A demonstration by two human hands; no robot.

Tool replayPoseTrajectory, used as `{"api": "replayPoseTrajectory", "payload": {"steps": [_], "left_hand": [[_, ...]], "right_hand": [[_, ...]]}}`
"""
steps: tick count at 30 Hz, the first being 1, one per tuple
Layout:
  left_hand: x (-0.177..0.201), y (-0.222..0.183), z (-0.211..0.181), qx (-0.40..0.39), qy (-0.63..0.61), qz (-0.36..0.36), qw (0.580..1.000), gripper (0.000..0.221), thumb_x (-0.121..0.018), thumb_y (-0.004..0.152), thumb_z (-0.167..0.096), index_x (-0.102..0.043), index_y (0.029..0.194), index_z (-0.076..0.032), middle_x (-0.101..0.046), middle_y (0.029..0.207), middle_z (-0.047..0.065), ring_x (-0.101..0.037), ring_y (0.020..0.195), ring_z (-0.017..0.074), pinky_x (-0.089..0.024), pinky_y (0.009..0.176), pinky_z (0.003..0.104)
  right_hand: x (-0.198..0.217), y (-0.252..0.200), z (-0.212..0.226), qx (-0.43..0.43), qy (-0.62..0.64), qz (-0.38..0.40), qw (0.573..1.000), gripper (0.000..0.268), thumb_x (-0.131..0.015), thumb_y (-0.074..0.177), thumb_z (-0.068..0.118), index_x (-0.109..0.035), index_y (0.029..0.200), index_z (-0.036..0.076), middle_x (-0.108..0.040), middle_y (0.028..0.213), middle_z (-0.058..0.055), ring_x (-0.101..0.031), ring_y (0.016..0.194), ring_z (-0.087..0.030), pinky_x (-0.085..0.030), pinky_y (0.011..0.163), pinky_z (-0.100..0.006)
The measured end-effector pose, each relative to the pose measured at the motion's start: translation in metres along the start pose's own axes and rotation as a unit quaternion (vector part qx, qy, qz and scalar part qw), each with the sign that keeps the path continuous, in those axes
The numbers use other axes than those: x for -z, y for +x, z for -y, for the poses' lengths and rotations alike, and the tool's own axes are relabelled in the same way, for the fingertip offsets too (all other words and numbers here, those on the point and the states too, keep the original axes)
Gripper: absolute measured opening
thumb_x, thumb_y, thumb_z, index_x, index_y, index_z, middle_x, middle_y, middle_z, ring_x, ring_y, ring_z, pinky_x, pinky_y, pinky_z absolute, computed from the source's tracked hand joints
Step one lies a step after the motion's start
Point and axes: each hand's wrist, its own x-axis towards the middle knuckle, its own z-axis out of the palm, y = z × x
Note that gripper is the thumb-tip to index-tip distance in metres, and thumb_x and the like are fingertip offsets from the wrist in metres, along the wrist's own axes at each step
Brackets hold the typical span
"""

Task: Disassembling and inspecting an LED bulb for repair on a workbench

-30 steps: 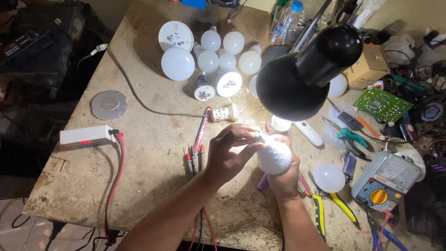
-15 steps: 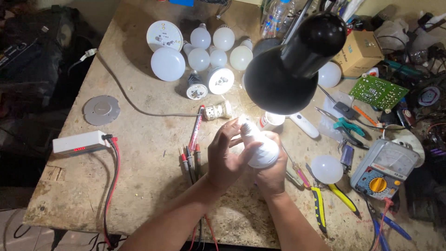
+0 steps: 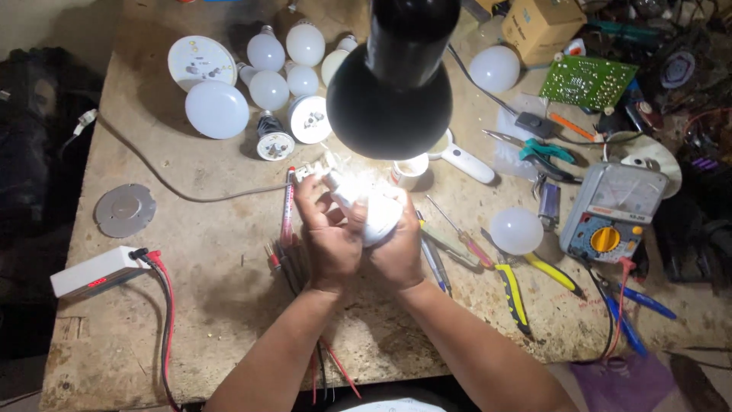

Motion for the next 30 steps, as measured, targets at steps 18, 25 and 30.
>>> {"api": "replayPoseTrajectory", "payload": {"steps": [18, 25, 30], "left_hand": [[0.048, 0.044, -0.010, 0.075, -0.021, -0.103, 0.992, 0.040, -0.068, 0.100, -0.041, -0.051, 0.124, -0.015, -0.065, 0.115, 0.020, -0.072, 0.101, 0.0274, -0.063, 0.083, 0.040], [0.061, 0.067, 0.001, 0.185, -0.218, -0.129, 0.950, 0.043, -0.079, 0.086, -0.045, -0.057, 0.112, -0.018, -0.061, 0.104, 0.007, -0.063, 0.094, 0.0157, -0.064, 0.072, 0.029], [0.051, 0.055, 0.003, 0.012, -0.129, 0.017, 0.991, 0.037, -0.068, 0.102, -0.031, -0.048, 0.128, -0.014, -0.069, 0.096, 0.012, -0.067, 0.085, 0.0144, -0.058, 0.074, 0.028]], "right_hand": [[0.120, 0.032, 0.021, 0.173, -0.274, 0.098, 0.941, 0.014, -0.081, 0.095, 0.017, -0.080, 0.107, 0.010, -0.074, 0.100, -0.006, -0.073, 0.087, -0.017, -0.058, 0.075, -0.025], [0.104, 0.023, -0.004, 0.194, -0.335, 0.126, 0.913, 0.021, -0.082, 0.088, 0.015, -0.080, 0.108, 0.013, -0.075, 0.099, -0.008, -0.074, 0.083, -0.022, -0.060, 0.073, -0.032], [0.071, 0.029, -0.034, 0.275, -0.549, 0.147, 0.776, 0.017, -0.066, 0.097, 0.038, -0.078, 0.104, 0.028, -0.067, 0.092, 0.006, -0.065, 0.092, -0.018, -0.046, 0.084, -0.039]]}}
